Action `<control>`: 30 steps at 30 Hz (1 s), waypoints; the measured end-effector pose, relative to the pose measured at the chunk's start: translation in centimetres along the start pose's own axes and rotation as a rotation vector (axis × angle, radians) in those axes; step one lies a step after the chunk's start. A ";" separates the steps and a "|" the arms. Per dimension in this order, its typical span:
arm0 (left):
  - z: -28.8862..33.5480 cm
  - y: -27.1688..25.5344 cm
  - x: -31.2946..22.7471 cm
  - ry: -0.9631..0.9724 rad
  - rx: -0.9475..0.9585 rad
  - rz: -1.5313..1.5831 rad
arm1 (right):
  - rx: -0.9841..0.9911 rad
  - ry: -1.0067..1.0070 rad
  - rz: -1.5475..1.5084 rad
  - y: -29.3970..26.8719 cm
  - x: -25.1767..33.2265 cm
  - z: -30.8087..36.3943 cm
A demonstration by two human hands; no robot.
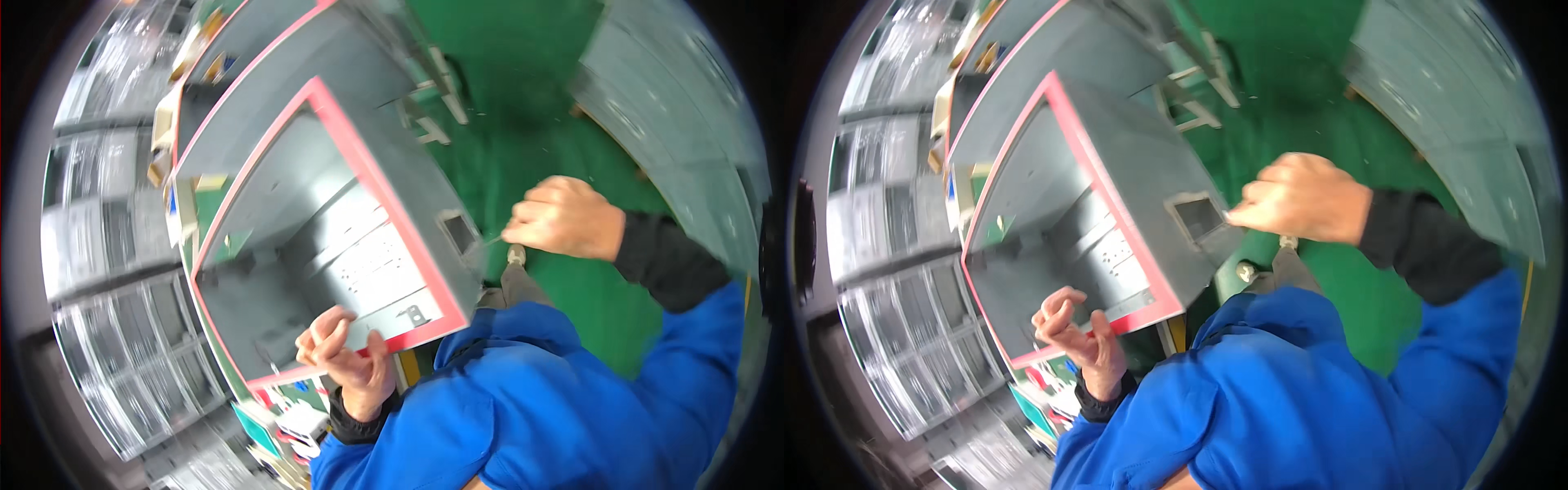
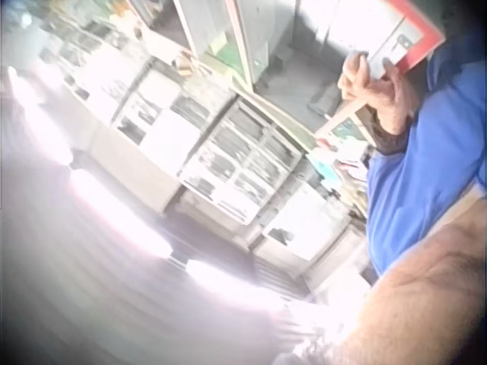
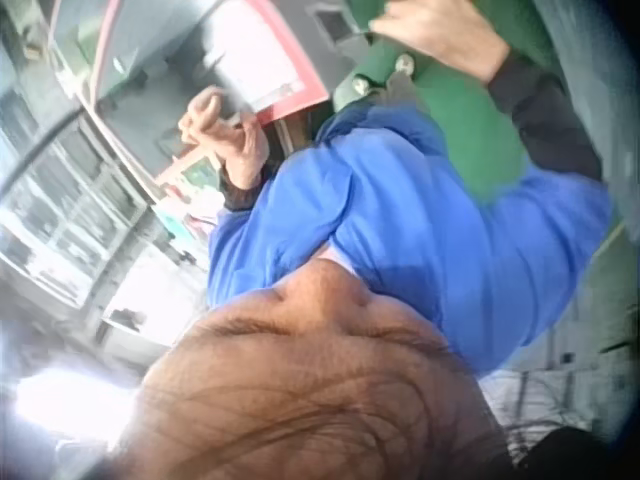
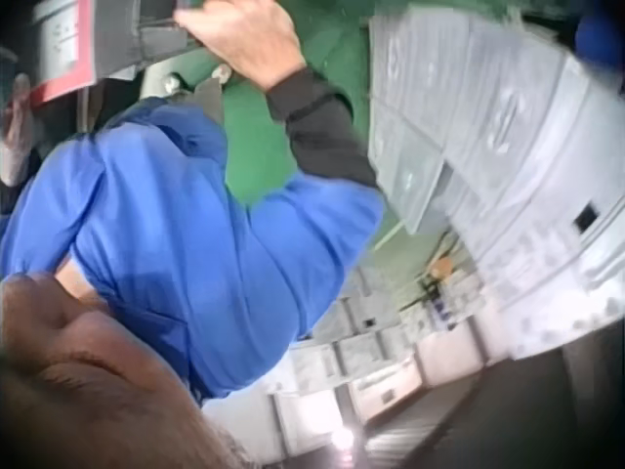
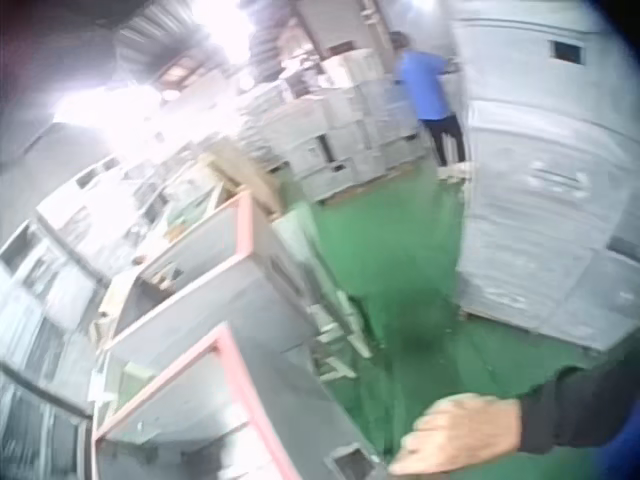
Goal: The person applies a strip of red tape along the edges of a gray metal cabinet door. They use a utility knife to trim the tape and scrape the surface of the door. The person then moves the cabinet door to a stack of similar units.
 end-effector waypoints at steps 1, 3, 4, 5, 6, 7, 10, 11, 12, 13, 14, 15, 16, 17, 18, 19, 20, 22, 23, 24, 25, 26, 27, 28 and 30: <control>-0.2 0.0 -0.4 0.010 -0.008 -0.015 | -0.052 0.004 -0.005 -0.4 0.0 -0.2; -0.2 -0.6 -0.6 0.063 -0.033 -0.064 | 0.012 0.147 -0.082 0.9 -1.0 0.0; -0.1 -0.9 -0.7 0.090 -0.059 -0.012 | -0.062 0.287 -0.121 1.8 -1.9 0.8; 0.1 -1.1 -0.8 0.089 -0.033 -0.028 | -0.029 0.493 -0.220 2.9 -3.1 2.6; -0.1 -1.4 -1.3 0.110 -0.064 -0.023 | 0.098 0.842 -0.408 5.0 -4.1 5.7; -0.6 -1.5 -1.7 0.093 -0.037 0.010 | -0.133 0.930 -0.465 7.6 -4.1 10.0; 1.7 0.5 -2.2 0.195 0.029 -0.025 | -0.063 0.947 -0.742 18.1 -1.4 21.5; 2.3 0.4 -2.1 0.295 0.000 0.014 | 0.205 0.991 -0.679 20.2 1.5 23.5; 2.4 0.1 -2.4 0.411 -0.026 0.058 | 0.455 1.034 -0.588 21.2 4.5 24.5; 3.6 0.4 -1.6 0.430 -0.147 0.123 | 0.381 0.975 -0.646 21.8 7.1 24.2; 5.9 1.0 -0.5 0.448 -0.269 0.178 | 0.322 0.898 -0.708 22.4 9.6 23.6; 8.6 1.1 0.7 0.475 -0.387 0.238 | 0.359 0.694 -0.565 22.5 11.2 22.7; 11.0 2.2 2.6 0.346 -0.153 0.367 | 0.409 0.732 -0.593 23.3 12.2 20.8; 13.5 3.7 4.5 0.235 0.088 0.509 | 0.442 0.794 -0.612 23.5 13.3 18.1; 15.9 4.2 6.7 0.067 0.198 0.501 | 0.479 0.860 -0.632 23.5 14.7 15.3; 17.9 4.4 9.3 -0.145 0.165 0.490 | 0.415 0.838 -0.672 23.0 16.6 11.8; 20.7 4.5 11.7 -0.433 0.111 0.568 | 0.358 0.812 -0.714 22.4 18.7 8.0; 28.2 8.1 15.9 -0.960 0.316 0.665 | 0.288 0.713 -0.766 22.4 22.6 0.3; 30.7 8.7 17.0 -0.964 0.366 0.755 | 0.276 0.650 -0.806 23.1 24.9 -2.8; 31.8 8.1 17.4 -0.972 0.369 0.868 | 0.188 0.669 -0.997 25.1 26.9 -4.7; 32.7 7.4 17.8 -0.988 0.366 0.967 | 0.101 0.672 -1.202 27.0 28.9 -6.7; 33.2 6.7 18.2 -0.948 0.172 1.138 | 0.128 0.600 -1.350 27.0 31.9 -10.0; 33.5 6.1 18.7 -0.895 -0.025 1.289 | 0.155 0.523 -1.507 27.0 35.1 -13.3; 33.0 3.1 19.1 -0.880 -0.043 1.436 | 0.159 0.455 -1.511 27.2 37.3 -15.6; 32.8 -2.7 19.9 -0.889 -0.136 1.584 | 0.236 0.416 -1.453 27.0 41.0 -18.9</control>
Point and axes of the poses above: each hand's wrist, its own z-axis away from the middle knuckle, its own y-axis out of the palm, x = y × z, the point moved 5 cm from there along -z, towards the middle knuckle, and after that the axes turned 2 degrees about z, right-handed, at the moved point
